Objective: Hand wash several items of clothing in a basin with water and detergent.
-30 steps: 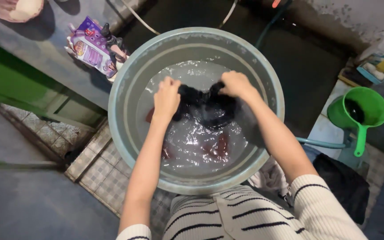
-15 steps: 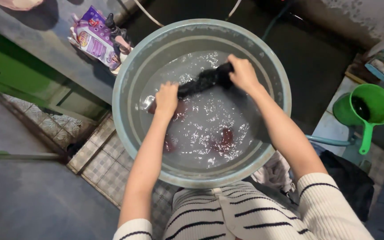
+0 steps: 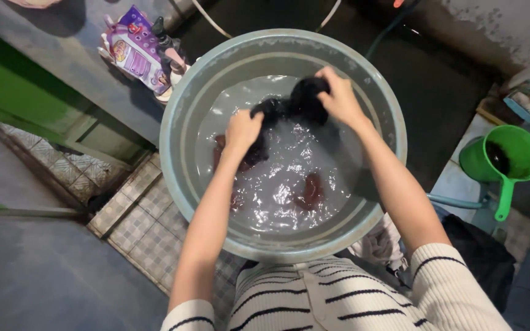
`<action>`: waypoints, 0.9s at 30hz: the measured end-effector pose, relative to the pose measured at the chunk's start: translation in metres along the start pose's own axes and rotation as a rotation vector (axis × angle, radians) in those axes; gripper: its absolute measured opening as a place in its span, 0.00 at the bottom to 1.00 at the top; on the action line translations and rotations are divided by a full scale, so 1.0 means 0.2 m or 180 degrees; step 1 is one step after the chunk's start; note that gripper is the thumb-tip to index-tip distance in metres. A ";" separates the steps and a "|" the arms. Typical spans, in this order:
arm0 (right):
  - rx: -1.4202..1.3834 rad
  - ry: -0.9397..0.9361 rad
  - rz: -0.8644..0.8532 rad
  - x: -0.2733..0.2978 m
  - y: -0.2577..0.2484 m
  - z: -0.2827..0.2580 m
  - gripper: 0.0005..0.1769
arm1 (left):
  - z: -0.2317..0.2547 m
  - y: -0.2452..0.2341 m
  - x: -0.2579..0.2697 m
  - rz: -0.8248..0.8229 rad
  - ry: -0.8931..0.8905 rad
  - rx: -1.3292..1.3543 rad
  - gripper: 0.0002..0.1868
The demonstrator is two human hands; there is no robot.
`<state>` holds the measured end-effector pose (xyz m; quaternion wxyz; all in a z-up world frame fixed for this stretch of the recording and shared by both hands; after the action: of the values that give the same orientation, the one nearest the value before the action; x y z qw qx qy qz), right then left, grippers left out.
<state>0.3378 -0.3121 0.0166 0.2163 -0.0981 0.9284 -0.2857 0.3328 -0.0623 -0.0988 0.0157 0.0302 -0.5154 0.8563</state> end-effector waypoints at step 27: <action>-0.1426 0.0105 -0.0538 0.11 0.09 -0.47 0.55 | 0.12 -0.16 0.03 -0.0641 0.0222 0.4345 0.05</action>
<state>0.2749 -0.2587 0.0684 0.1492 -0.2163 0.9605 -0.0913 0.3286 -0.0692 -0.0590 0.0891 0.0535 0.1452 0.9839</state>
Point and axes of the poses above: each hand's wrist, its own x-axis away from the middle knuckle, its own y-axis out of the palm, z = x × y, the point moved 9 cm from there along -x, towards the middle knuckle, and after that the axes turned 12 degrees about -x, right-handed, at the moved point
